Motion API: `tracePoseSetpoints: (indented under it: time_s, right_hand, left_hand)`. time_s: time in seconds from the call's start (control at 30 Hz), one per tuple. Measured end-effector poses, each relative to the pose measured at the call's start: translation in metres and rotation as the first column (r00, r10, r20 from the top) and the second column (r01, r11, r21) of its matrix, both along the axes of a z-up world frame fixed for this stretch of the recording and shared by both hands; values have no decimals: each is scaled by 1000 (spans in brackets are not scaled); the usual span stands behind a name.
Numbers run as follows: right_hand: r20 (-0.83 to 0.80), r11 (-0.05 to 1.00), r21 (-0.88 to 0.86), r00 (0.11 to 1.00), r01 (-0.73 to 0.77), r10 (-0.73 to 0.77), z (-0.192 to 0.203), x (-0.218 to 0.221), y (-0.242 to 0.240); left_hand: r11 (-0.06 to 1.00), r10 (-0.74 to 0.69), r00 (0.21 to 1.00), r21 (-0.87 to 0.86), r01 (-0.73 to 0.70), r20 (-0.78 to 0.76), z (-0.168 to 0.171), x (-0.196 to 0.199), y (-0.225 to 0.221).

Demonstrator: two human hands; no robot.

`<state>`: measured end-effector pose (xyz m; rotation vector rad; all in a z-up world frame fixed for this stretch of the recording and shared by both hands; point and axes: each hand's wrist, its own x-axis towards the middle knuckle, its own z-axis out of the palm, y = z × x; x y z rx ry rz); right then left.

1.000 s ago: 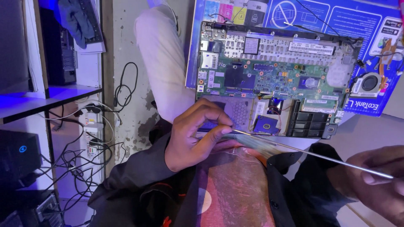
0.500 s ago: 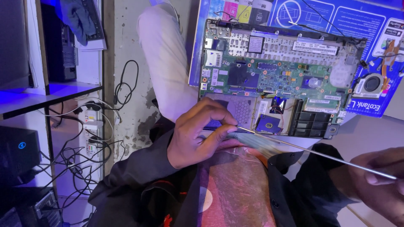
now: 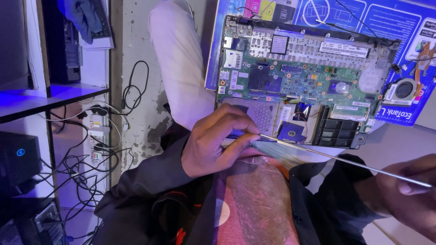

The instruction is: Disassembling and repairing internal components of a laptop using a screwdriver and manual manipulation of cables.

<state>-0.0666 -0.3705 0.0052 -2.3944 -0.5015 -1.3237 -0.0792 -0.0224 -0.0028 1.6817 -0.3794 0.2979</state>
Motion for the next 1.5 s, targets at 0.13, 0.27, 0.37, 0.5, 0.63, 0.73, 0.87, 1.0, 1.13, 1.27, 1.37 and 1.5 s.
tracePoseSetpoints:
  time_s: [0.13,0.27,0.37,0.5,0.63,0.73,0.87,1.0,1.13,1.27,1.37,1.5]
  right_hand:
    - [117,916,-79,916,394,-384,-2,4,3]
    - [-62,351,919,812,-180,580,-12,15,-32]
    - [-6,166,977,765,-132,645,-3,25,-29]
    - [-48,206,970,727,-130,685,13,30,-12]
    - [-23,175,972,684,-154,729,18,33,-12]
    - [-32,186,972,705,-143,708,22,34,-8]
    - [-145,368,926,820,-85,554,28,37,-3]
    - [-308,651,741,778,-165,548,16,38,-47]
    - [-324,878,474,913,-72,249,9,32,-66]
    - [-432,788,581,743,-203,511,22,46,-55]
    - [-459,797,536,696,-279,553,20,49,-53]
    - [-432,744,552,635,-375,641,19,59,-60]
  left_hand:
    - [999,-17,999,-49,16,-30,8,2,2]
    - [993,2,995,-117,-14,-100,10,0,6]
    - [994,103,995,-24,-103,8,9,9,7]
    - [964,137,978,206,-168,155,11,27,14]
    - [937,118,979,309,-165,165,-1,45,14]
    - [918,65,990,381,-108,123,-2,54,14]
    - [894,-10,994,447,-42,112,-11,58,13]
    - [866,-13,998,500,-18,58,-13,56,10]
    - [845,-3,999,535,-24,49,-12,57,9]
    - [839,-17,997,543,-24,70,-15,56,11]
    - [841,-20,997,540,-26,79,-18,56,12]
    - [856,-19,996,516,-29,88,-20,55,11]
